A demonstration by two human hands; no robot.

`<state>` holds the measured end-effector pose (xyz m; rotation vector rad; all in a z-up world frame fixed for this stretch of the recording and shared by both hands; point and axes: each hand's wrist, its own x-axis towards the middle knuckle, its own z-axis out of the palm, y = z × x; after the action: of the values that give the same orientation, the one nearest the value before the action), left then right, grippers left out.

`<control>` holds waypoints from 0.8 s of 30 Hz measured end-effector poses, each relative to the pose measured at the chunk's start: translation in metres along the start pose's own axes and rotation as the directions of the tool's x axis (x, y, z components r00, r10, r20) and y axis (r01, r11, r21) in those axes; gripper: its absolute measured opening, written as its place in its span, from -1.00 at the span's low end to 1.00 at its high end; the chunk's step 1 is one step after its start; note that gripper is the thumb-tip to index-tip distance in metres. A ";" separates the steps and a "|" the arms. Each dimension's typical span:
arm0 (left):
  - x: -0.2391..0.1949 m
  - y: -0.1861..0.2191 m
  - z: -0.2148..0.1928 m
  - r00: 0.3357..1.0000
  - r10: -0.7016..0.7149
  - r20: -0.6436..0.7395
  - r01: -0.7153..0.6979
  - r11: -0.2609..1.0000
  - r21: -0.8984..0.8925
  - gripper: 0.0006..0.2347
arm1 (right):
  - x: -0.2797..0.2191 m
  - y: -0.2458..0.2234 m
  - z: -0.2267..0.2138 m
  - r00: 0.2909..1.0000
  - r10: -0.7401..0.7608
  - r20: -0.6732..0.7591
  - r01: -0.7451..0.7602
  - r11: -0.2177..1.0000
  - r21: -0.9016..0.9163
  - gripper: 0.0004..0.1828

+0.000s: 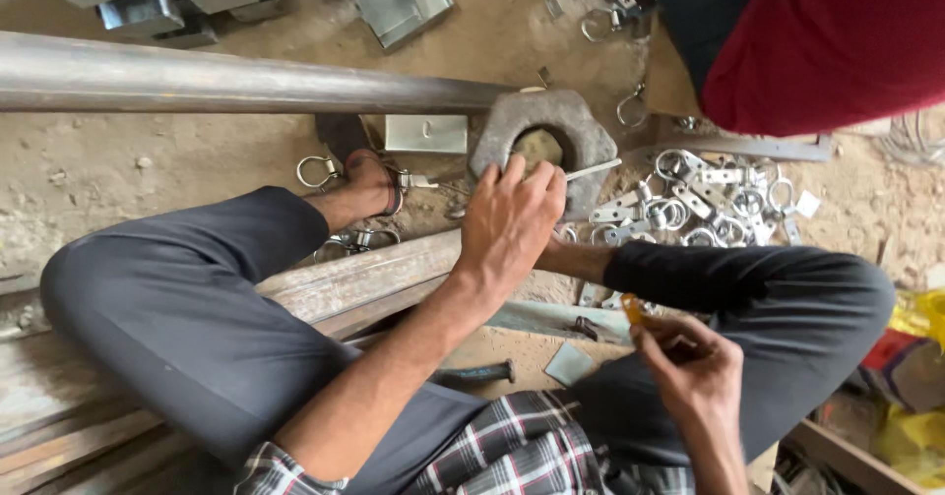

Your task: The person assembles metal components by hand, inserting a metal strip into a bracket, using a small yellow tool to secure a pin, and then using a hammer to strike the pin and tighten the assembly.

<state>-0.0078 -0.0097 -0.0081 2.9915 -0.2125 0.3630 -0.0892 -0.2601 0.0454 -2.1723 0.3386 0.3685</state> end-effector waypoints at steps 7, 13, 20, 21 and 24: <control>0.009 0.000 0.012 0.997 0.076 -0.025 -0.072 0.989 0.132 -0.74 | 0.010 0.011 -0.015 0.992 -0.042 -0.118 0.048 0.997 0.055 -0.75; 0.011 -0.008 0.021 0.983 0.129 -0.131 -0.104 0.978 0.181 -0.68 | 0.015 0.015 -0.015 0.989 -0.102 -0.103 0.118 0.980 0.163 -0.75; 0.001 -0.013 0.025 0.977 0.147 -0.152 -0.132 0.986 0.104 -0.67 | 0.015 0.019 -0.015 0.985 -0.109 -0.135 0.130 0.980 0.152 -0.76; 0.000 -0.012 0.025 0.978 0.146 -0.148 -0.132 0.986 0.100 -0.67 | 0.015 0.019 -0.015 0.984 -0.114 -0.137 0.135 0.979 0.150 -0.76; -0.001 -0.009 0.025 0.980 0.148 -0.136 -0.134 0.985 0.107 -0.67 | 0.013 0.019 -0.016 0.984 -0.109 -0.140 0.131 0.978 0.160 -0.77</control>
<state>-0.0011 -0.0041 -0.0336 3.0367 -0.4048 0.6183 -0.0816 -0.2857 0.0358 -2.0428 0.2986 0.1246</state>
